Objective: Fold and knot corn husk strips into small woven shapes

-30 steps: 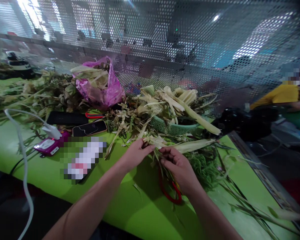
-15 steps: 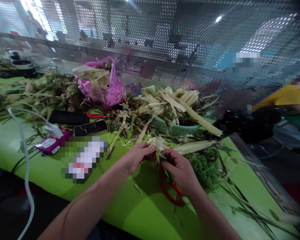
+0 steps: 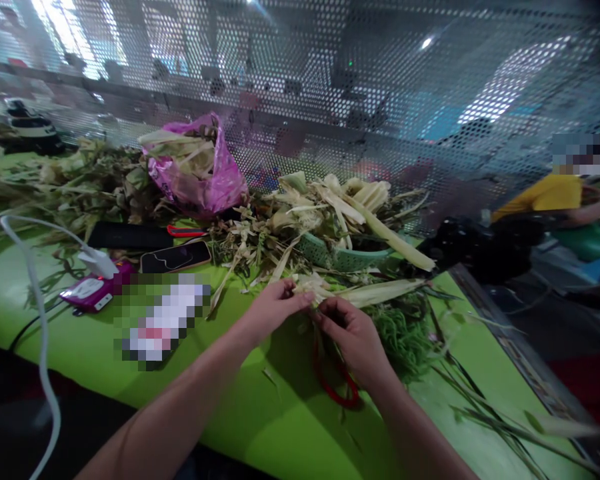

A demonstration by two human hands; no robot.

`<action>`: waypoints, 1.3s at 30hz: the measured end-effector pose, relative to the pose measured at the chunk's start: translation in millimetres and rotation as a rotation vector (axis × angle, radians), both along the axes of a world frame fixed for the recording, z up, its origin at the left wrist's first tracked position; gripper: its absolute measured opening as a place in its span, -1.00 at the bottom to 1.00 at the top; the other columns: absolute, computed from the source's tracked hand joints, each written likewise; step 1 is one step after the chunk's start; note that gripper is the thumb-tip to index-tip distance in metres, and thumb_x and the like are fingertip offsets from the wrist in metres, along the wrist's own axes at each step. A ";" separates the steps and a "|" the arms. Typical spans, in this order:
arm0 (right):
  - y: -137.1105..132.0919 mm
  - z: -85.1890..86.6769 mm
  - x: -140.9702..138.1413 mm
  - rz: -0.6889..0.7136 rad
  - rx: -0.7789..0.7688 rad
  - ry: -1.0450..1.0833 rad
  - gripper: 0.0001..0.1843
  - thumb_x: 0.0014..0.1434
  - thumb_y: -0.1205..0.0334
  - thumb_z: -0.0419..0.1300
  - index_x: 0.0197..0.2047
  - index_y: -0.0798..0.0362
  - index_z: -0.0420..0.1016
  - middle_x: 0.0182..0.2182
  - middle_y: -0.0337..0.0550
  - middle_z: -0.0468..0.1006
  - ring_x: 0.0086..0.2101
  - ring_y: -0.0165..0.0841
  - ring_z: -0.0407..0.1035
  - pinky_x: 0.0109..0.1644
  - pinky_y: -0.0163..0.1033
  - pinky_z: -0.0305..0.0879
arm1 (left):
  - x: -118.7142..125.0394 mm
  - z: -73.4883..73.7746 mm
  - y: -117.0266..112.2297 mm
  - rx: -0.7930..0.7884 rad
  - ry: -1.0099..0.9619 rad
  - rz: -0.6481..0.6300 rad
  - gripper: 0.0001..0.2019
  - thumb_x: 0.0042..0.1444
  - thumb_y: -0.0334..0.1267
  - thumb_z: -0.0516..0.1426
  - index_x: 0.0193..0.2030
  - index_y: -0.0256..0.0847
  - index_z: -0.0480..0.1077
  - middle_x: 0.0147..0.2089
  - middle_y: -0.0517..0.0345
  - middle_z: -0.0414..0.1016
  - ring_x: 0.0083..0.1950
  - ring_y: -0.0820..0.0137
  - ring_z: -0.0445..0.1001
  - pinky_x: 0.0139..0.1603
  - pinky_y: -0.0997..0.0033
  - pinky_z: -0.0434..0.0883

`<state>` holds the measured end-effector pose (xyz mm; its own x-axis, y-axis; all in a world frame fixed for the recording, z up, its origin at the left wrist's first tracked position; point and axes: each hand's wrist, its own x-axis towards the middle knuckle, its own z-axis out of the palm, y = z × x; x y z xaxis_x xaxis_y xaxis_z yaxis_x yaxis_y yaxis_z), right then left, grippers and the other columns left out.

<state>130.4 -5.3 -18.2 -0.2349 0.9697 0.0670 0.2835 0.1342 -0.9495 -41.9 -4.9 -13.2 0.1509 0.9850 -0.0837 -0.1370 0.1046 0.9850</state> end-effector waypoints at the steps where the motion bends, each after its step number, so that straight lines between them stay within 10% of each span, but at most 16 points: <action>1: -0.4 1.2 0.1 -0.002 0.012 -0.021 -0.77 0.05 0.09 0.28 -0.42 0.05 0.38 -0.52 -0.29 0.32 -0.46 -0.39 0.19 -0.39 -0.32 0.16 | -1.4 0.2 0.5 0.029 0.025 0.039 -0.66 -0.01 0.01 0.21 -0.38 -0.27 0.34 -0.44 0.23 0.34 -0.39 0.48 0.27 -0.34 0.46 0.20; 17: -10.1 10.1 -4.4 0.101 0.136 -0.127 -0.93 0.09 0.23 0.19 -0.34 0.03 0.45 -0.43 -0.24 0.46 -0.35 -0.34 0.33 -0.23 -0.28 0.24 | -7.1 -6.6 5.9 0.133 0.387 -0.009 -0.59 0.05 0.04 0.11 -0.57 -0.20 0.10 -0.57 0.35 0.02 -0.49 0.52 0.02 -0.47 0.44 -0.03; 39: -9.4 6.6 -5.7 0.066 0.083 -0.136 -0.85 0.16 0.11 0.18 -0.34 0.02 0.41 -0.45 -0.24 0.43 -0.39 -0.34 0.30 -0.29 -0.29 0.21 | -9.6 -5.1 6.2 0.208 0.542 -0.080 -0.63 0.13 0.00 0.04 -0.56 -0.20 0.13 -0.57 0.31 0.10 -0.47 0.48 0.08 -0.46 0.42 -0.03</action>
<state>124.7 -14.7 -11.6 -0.3106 0.9442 0.1094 0.3969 0.2334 -0.8877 -51.5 1.4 -18.3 0.2150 0.9763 0.0240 0.3922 -0.1088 0.9134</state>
